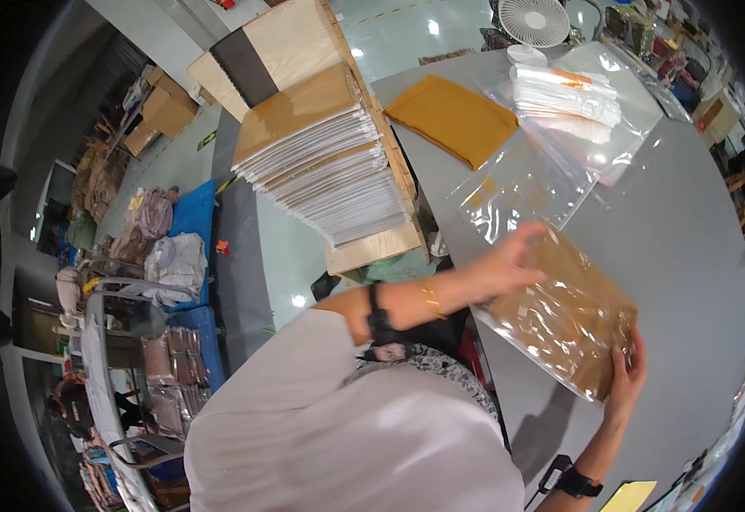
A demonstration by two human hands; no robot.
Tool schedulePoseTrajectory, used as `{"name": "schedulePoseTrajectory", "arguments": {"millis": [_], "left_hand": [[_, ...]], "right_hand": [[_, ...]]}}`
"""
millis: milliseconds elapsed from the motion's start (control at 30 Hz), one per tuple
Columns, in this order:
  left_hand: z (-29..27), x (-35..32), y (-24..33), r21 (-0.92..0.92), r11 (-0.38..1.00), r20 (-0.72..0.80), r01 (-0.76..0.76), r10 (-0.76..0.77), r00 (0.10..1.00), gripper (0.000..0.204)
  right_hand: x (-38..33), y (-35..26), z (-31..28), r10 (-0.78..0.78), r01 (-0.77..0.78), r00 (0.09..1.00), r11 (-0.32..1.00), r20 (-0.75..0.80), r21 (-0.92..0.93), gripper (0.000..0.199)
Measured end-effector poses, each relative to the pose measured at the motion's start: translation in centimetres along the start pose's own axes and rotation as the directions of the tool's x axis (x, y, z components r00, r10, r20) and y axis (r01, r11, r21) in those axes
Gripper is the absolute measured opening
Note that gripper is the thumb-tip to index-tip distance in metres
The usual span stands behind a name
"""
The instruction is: The person folds mustard-colored fabric items and places them into clear plastic bags. They then affix small white labels to the bags and stack the finished packages on the table.
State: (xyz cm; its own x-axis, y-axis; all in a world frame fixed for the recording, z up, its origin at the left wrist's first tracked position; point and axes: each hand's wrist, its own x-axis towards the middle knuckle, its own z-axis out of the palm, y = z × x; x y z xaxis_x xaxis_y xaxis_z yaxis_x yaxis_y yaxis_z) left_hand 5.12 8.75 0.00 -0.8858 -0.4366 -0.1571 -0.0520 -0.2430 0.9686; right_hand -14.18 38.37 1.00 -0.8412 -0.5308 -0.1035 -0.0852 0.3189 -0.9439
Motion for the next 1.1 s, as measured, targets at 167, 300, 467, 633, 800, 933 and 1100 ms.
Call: {"name": "schedulePoseTrajectory", "arguments": {"millis": [167,300,467,633,800,933,1100], "left_hand": [[-20.9,-12.6,10.7,0.323,0.82,-0.317,-0.472,0.564,0.763,0.076],[-35.3,-21.3,17.3,0.369,0.809,-0.501,-0.456,0.587,0.636,0.051],[-51.4,-22.9,16.4,0.417,0.883,-0.721,-0.216,0.465,0.513,0.047],[-58.1,-19.6,12.2,0.561,0.826,-0.645,-0.061,0.482,0.593,0.051],[-47.8,-21.9,15.7,0.865,0.458,-0.494,0.205,0.849,0.187,0.042],[-33.4,-18.4,12.0,0.912,0.286,-0.186,-0.293,0.927,0.324,0.025],[-24.1,-2.2,5.8,0.914,0.07,0.301,-0.399,0.54,0.786,0.031]], "right_hand": [[4.3,-14.7,18.3,-0.409,0.267,0.81,0.895,0.42,0.356,0.05],[8.7,-25.3,37.5,-0.509,0.288,0.556,0.86,0.657,0.422,0.048],[11.0,-31.6,55.5,-0.472,0.414,0.614,0.875,0.633,0.252,0.043],[14.2,-23.5,50.2,-0.6,0.71,0.665,0.693,0.444,-0.128,0.038],[14.0,-9.8,34.4,-0.567,0.567,0.779,0.455,0.267,-0.686,0.064],[10.4,-3.3,28.9,-0.49,0.49,0.81,0.267,0.321,-0.83,0.075],[3.3,-0.9,23.1,-0.326,0.343,0.916,0.328,0.235,-0.88,0.076]]}}
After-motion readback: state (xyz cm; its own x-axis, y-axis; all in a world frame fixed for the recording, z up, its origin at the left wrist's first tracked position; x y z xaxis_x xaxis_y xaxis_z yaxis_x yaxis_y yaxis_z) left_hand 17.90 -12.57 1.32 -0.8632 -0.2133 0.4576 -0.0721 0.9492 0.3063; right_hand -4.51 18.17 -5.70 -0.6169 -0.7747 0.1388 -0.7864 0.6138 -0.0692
